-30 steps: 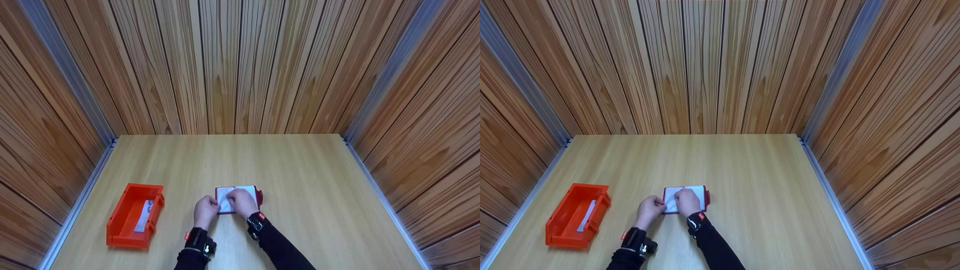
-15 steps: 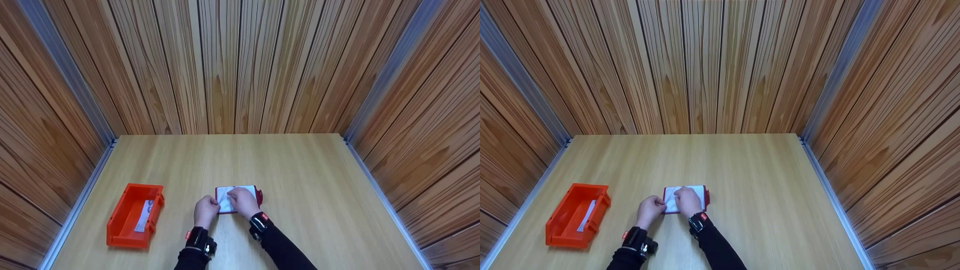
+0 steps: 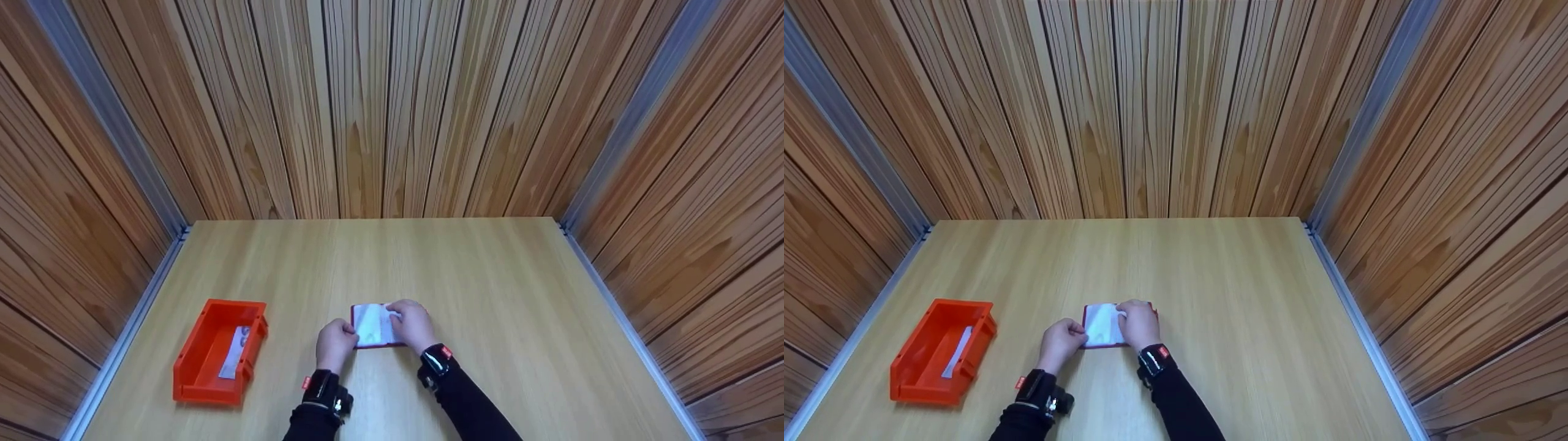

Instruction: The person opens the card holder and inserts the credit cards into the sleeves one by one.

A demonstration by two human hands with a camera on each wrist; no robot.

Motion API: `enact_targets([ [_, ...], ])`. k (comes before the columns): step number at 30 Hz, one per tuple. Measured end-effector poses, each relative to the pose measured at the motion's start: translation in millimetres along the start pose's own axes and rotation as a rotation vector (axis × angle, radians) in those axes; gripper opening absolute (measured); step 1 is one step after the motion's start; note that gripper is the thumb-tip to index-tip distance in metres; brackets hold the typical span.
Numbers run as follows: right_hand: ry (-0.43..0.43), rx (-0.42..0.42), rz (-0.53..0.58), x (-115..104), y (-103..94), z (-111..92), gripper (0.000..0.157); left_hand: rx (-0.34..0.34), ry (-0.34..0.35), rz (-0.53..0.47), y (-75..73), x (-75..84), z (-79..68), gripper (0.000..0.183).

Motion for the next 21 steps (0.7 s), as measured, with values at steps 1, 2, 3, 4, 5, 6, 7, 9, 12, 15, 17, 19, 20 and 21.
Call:
enact_targets([
  [1, 0.011, 0.008, 0.002, 2.4, -0.3, -0.9, 0.014, -0.001, -0.006, 0.001, -0.1, -0.3, 0.4, 0.011],
  [2, 0.022, 0.014, -0.001, 4.8, -0.7, -1.7, 0.014, -0.003, -0.012, 0.000, -0.2, -0.5, 0.6, 0.011],
  [3, 0.031, 0.021, -0.012, 6.9, -1.2, -2.7, 0.013, -0.006, -0.016, -0.001, -0.2, -0.7, 0.6, 0.012],
  [4, 0.042, 0.026, -0.021, 8.9, -1.7, -3.5, 0.012, -0.009, -0.019, -0.003, -0.2, -0.9, 0.7, 0.012],
  [5, 0.055, 0.029, -0.036, 10.8, -2.4, -4.3, 0.011, -0.010, -0.015, -0.003, -0.2, -1.0, 0.7, 0.012],
  [6, 0.064, 0.030, -0.055, 12.4, -3.1, -5.3, 0.011, -0.010, -0.012, -0.006, -0.2, -1.2, 0.6, 0.012],
  [7, 0.078, 0.032, -0.068, 14.1, -3.8, -6.1, 0.010, -0.010, -0.010, -0.010, -0.1, -1.3, 0.4, 0.012],
  [9, 0.094, 0.033, -0.106, 17.1, -5.3, -7.6, 0.009, -0.008, -0.004, -0.018, 0.1, -1.5, 0.0, 0.011],
  [12, 0.110, 0.034, -0.147, 21.6, -6.5, -10.0, 0.009, 0.000, 0.010, -0.020, -0.1, -1.4, -0.6, 0.012],
  [15, 0.112, 0.037, -0.172, 25.6, -6.4, -12.3, 0.007, -0.004, 0.000, -0.025, -0.1, -1.3, -0.8, 0.012],
  [17, 0.118, 0.037, -0.173, 27.5, -6.3, -13.6, 0.006, -0.010, -0.013, -0.027, 0.0, -1.4, -0.6, 0.012],
  [19, 0.118, 0.037, -0.173, 28.8, -6.3, -14.6, 0.005, -0.016, -0.028, -0.032, 0.2, -1.6, -0.5, 0.012],
  [20, 0.118, 0.037, -0.176, 29.2, -6.3, -15.1, 0.005, -0.020, -0.034, -0.035, 0.4, -1.5, -0.5, 0.012],
  [21, 0.119, 0.035, -0.176, 29.6, -6.3, -15.6, 0.005, -0.021, -0.039, -0.035, 0.5, -1.4, -0.6, 0.012],
])
Point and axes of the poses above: each hand's wrist, its own z-axis towards the middle knuckle, its own y-axis out of the palm, x = y × z, the point moved 3 cm from there along z, towards the middle knuckle, and after that the axes turned 6 degrees about -z, right-handed, at the moved point
